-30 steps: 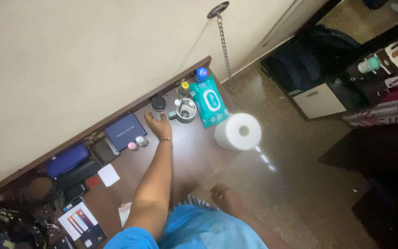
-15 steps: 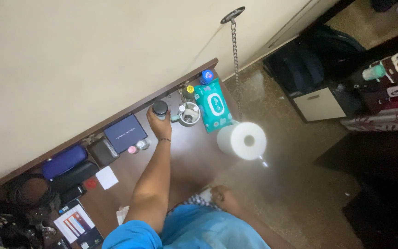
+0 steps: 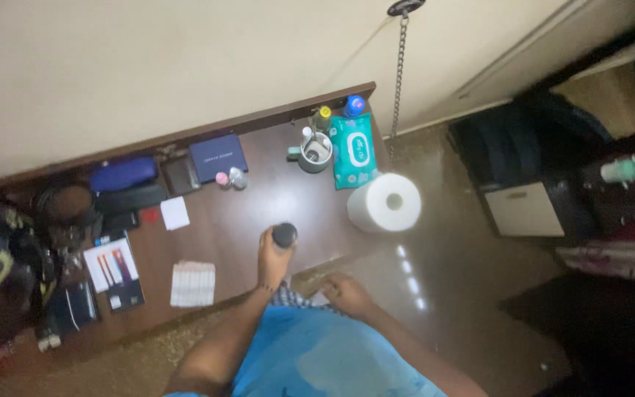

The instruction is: The person moves several personal items, including a glasses case, a wallet, a box, and various cards and small containers, from a chair onto a desk.

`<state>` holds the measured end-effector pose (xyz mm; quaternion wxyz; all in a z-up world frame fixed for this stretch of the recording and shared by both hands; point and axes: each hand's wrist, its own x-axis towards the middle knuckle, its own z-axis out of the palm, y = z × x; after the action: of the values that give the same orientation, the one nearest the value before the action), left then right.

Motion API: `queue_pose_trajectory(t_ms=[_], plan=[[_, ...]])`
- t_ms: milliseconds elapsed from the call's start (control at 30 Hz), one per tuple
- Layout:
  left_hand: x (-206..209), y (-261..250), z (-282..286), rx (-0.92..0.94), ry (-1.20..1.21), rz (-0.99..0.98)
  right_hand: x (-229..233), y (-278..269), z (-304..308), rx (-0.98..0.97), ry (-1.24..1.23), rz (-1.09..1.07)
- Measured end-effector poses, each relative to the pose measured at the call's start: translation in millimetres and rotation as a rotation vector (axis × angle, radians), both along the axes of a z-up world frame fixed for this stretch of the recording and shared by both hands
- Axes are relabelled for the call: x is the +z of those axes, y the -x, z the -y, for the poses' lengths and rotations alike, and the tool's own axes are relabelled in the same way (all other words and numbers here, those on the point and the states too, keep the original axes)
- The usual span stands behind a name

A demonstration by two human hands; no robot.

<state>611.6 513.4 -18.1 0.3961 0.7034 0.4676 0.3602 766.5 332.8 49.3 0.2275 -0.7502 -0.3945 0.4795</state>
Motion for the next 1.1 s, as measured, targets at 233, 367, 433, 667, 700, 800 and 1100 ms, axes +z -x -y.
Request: queue_pose_trajectory(t_ms=[233,367,433,667,700,800,1100], plan=[[-8.9,79.8,89.8,-0.153,0.349,0.194,-46.6,6.1,26.4,0.124,-0.158,0.023],[-12.4,123.6,125.2,-0.096,0.675,0.499,-67.3,25.0,28.6,0.322,-0.214,0.098],[-3.7,143.3,128.3,-0.057,0.741,0.593,-68.5,39.5,17.2,0.392,-0.257,0.070],[23.6,198.1,140.7,0.072,0.786,0.820,-46.0,116.1,-44.9,0.439,-0.411,0.161],[25.1,203.4,136.6,0.085,0.786,0.880,-41.2,127.6,-59.8,0.492,-0.416,0.229],[37.6,229.0,131.1,0.222,0.965,0.973,-24.1,169.1,-93.1,0.599,-0.463,0.342],[53.6,293.9,107.3,0.133,0.992,1.206,-17.5,266.3,-178.2,0.656,-0.640,0.474]])
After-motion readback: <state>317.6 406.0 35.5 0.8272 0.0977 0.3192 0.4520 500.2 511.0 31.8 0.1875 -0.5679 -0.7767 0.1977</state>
